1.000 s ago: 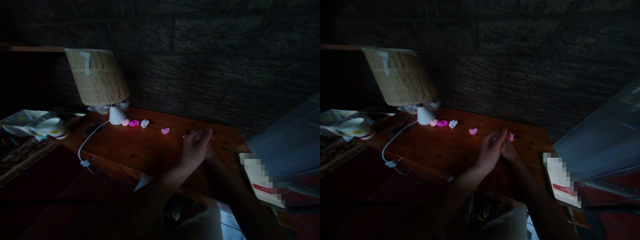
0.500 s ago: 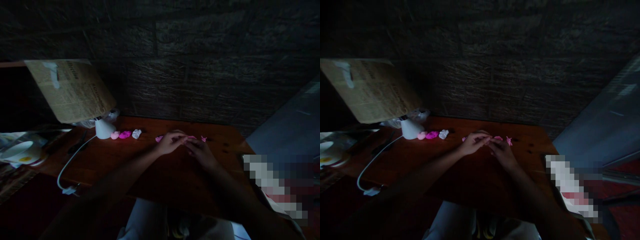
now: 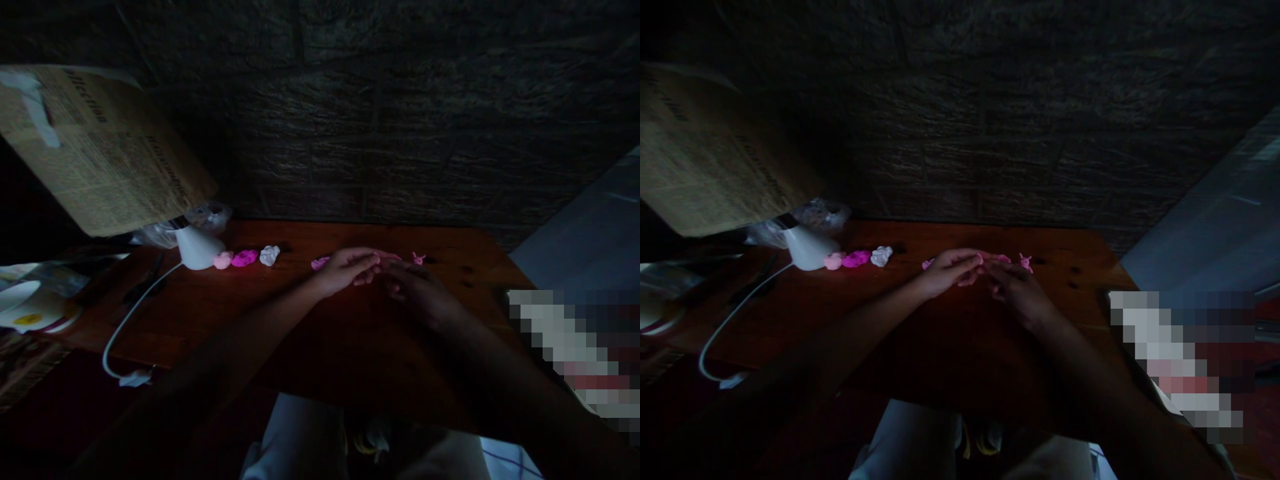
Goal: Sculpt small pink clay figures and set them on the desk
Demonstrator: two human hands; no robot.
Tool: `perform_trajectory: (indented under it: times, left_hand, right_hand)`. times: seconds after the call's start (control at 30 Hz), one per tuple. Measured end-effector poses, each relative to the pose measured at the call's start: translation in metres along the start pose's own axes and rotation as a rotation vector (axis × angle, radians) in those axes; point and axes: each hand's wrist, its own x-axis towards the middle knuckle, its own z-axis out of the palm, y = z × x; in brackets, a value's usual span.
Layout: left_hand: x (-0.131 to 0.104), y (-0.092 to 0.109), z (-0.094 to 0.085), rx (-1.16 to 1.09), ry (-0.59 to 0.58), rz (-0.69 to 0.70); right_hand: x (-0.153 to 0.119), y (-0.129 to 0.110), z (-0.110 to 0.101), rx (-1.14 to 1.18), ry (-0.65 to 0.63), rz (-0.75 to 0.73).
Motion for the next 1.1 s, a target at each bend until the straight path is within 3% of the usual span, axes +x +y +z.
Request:
perform_trajectory:
  times: [0.17,0.4,0.63,0.83,1.1]
  left_hand:
    - [-0.0001,0.0014,-0.0013,-0.007,-0.076,0.017]
    - [-0.0012,0.0025,-0.0007,0.009,-0.028,0.040]
    - [-0.0002,0.0068,0.0004,-0.098,0.069,-0.009]
    - [0.0014,0.0035,-0.0015,-0.072,0.153,0.004]
    - [-0.0025,0.0018,0.0017,-0.013,0.048,-0.023]
  right_hand:
    - [0.0015,-0.0005,-0.0004,0.034,0.055,0.043]
    - [-0.0020,-0.0040,0.0009,0.042,-0.055,0.040]
    - [-0.0049,-0.0063,0.0031,-0.096,-0.148,-0.035]
    - [-0.0035,-0.0068,0.0037,-0.087,-0.030,0.002]
    - [-0.0045,-0.0068,0.0018,-0.050,-0.097,0.046]
